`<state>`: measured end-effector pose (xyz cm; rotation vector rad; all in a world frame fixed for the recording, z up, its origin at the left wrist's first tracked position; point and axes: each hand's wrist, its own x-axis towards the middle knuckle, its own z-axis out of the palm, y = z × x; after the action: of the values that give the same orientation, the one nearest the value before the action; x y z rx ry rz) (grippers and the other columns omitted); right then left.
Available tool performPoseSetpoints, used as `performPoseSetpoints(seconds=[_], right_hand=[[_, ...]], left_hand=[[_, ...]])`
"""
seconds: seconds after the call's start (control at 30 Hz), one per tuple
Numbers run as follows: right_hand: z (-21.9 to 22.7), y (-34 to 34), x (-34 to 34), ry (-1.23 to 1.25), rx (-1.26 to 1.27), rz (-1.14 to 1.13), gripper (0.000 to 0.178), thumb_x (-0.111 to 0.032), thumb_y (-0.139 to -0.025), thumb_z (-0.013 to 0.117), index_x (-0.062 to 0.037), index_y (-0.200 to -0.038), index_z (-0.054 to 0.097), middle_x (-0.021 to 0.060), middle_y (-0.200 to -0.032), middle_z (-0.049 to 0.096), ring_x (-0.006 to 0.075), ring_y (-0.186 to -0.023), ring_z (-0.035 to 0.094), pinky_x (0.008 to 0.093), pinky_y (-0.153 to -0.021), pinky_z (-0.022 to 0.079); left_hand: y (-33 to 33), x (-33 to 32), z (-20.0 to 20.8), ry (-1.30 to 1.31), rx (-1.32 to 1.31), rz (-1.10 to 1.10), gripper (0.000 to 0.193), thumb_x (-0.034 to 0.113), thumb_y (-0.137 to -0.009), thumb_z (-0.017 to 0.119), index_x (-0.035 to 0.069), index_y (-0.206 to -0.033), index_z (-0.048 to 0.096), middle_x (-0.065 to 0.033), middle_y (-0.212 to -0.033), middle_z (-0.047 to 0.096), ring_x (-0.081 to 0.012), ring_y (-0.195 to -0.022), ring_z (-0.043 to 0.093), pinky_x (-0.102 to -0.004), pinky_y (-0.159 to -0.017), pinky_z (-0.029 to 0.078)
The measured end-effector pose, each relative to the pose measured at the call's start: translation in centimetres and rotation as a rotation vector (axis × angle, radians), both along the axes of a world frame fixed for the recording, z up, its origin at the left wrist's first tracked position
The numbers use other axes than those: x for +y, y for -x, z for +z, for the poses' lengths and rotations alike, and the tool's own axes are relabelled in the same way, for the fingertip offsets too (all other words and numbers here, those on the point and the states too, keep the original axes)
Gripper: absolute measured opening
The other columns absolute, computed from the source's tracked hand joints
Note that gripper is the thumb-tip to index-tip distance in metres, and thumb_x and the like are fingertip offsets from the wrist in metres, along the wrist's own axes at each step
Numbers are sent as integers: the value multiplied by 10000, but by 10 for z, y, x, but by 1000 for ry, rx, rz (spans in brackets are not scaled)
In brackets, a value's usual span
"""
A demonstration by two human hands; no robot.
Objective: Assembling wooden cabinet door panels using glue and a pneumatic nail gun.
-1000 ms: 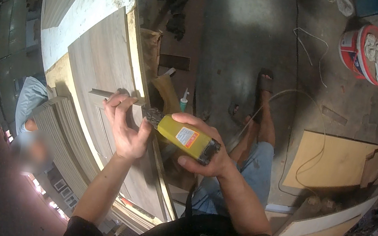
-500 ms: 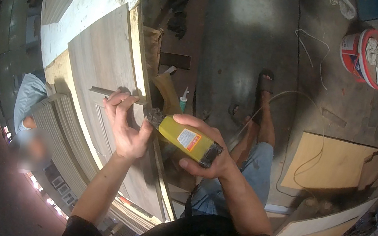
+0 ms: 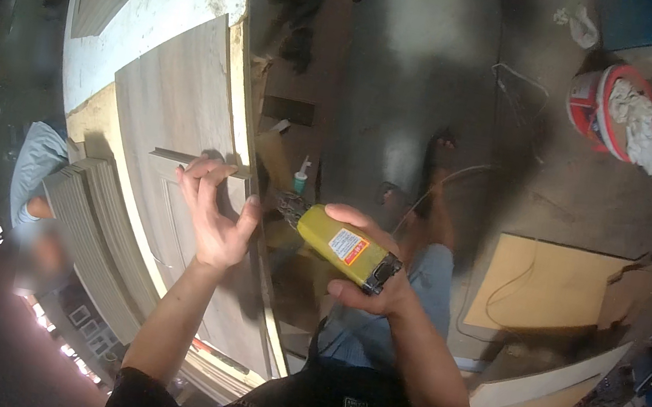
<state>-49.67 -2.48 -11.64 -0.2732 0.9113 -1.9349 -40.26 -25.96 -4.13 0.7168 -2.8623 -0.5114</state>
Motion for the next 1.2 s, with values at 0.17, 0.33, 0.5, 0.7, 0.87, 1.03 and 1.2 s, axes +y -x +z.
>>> performPoseSetpoints(seconds=[0.17, 0.33, 0.5, 0.7, 0.87, 1.03, 1.2], right_hand=[[6, 19, 26, -134, 124, 78, 912, -243, -746, 812, -1, -1492, 346, 183, -1314, 585, 270, -1181, 628, 393, -1008, 496], [33, 52, 32, -162, 17, 43, 903, -228, -753, 805, 8, -1490, 340, 193, -1309, 592, 238, -1113, 647, 362, -904, 539], [32, 94, 11, -214, 108, 120, 1013, -339, -722, 808, -45, -1523, 264, 209, -1159, 658, 147, -581, 599, 237, -496, 469], [41, 138, -19, -181, 17, 364, 909, -168, -763, 779, -11, -1513, 291, 243, -1215, 643, 124, -707, 635, 239, -613, 507], [35, 153, -36, -145, 6, 529, 896, -99, -759, 745, 6, -1516, 277, 249, -1239, 634, 120, -726, 637, 241, -632, 513], [24, 150, -44, -130, -75, 599, 878, -93, -764, 736, 9, -1513, 289, 251, -1240, 634, 115, -709, 627, 246, -643, 510], [28, 139, -59, -5, -163, 633, 820, -121, -805, 741, 2, -1502, 328, 246, -1240, 631, 92, -641, 602, 233, -656, 496]], left_hand=[[-7, 20, 0, -13, -18, 6, 517, 176, -680, 805, 83, -1148, 606, -116, -1191, 499, -335, -1221, 486, -627, -1209, 93], [-29, 76, -3, -52, 15, -81, 519, 255, -650, 854, 136, -1109, 642, -83, -1169, 530, -319, -1249, 497, -699, -1177, 173], [-49, 109, -3, -337, -30, -107, 552, 352, -648, 876, 195, -1133, 663, -68, -1215, 550, -326, -1267, 503, -722, -1151, 224], [1, 45, 2, 56, -57, 960, 672, 310, -823, 728, 1, -1349, 447, -222, -1352, 473, -394, -1324, 384, -588, -1146, 183], [0, 41, -7, 17, 13, 967, 561, 269, -797, 717, 20, -1253, 505, -192, -1240, 490, -382, -1234, 439, -650, -1158, 112], [6, 51, -9, 7, 4, 922, 565, 236, -765, 727, 20, -1240, 509, -194, -1200, 500, -378, -1206, 447, -628, -1154, 131], [11, 76, -2, -78, -25, 723, 628, 225, -689, 766, 25, -1230, 518, -183, -1194, 452, -374, -1183, 442, -617, -1178, 99]])
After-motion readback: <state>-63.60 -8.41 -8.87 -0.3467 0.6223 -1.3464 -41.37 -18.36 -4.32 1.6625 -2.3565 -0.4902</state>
